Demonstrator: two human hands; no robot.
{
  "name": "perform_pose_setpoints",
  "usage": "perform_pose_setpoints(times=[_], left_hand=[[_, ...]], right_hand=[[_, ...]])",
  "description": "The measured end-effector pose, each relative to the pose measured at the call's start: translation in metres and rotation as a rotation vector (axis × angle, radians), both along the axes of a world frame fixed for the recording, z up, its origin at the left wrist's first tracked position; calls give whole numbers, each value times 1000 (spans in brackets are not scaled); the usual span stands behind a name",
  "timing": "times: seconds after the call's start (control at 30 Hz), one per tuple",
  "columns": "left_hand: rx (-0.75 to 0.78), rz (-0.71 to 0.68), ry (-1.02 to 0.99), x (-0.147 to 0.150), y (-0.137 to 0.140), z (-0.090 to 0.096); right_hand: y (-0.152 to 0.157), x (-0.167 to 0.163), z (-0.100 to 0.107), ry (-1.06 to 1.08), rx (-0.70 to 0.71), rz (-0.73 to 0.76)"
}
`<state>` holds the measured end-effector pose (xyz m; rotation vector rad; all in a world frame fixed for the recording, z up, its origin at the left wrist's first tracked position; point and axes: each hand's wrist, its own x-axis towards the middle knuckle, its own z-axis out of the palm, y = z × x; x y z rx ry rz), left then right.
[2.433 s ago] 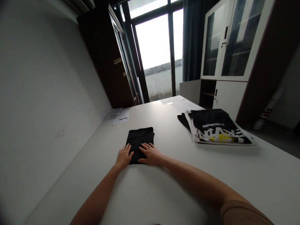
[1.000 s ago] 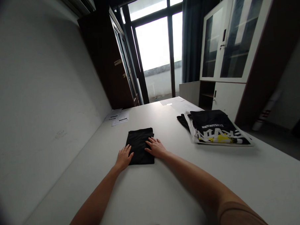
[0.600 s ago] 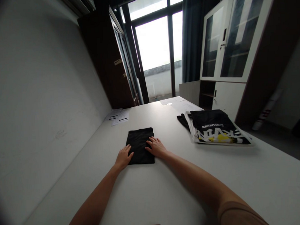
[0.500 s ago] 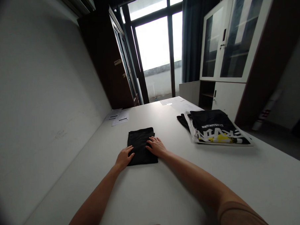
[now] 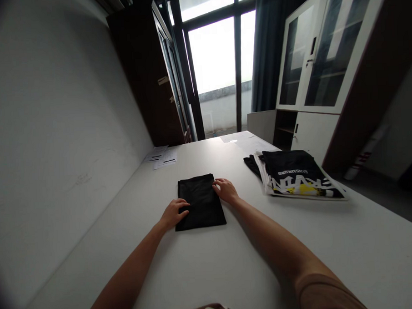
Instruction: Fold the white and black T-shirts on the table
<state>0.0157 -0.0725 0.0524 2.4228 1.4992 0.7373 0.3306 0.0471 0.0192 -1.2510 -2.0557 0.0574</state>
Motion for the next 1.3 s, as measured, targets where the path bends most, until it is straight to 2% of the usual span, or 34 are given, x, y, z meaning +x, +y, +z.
perform_pose_setpoints(times=[0.2, 0.33, 0.53, 0.83, 1.03, 1.3], left_hand=[[39, 73, 60, 14, -12, 16], [22, 45, 77, 23, -19, 21], [1, -12, 116, 23, -16, 7], [-136, 167, 226, 6, 5, -19], [-177, 261, 267, -7, 12, -24], [-170, 226, 333, -5, 10, -20]], right_hand=[[-13, -16, 4, -31, 1, 158], [-20, -21, 7, -96, -76, 249], [-21, -23, 5, -164, -159, 281], [-22, -27, 2, -177, -150, 260], [-22, -27, 2, -184, -166, 258], [-22, -27, 4, -168, -157, 253]])
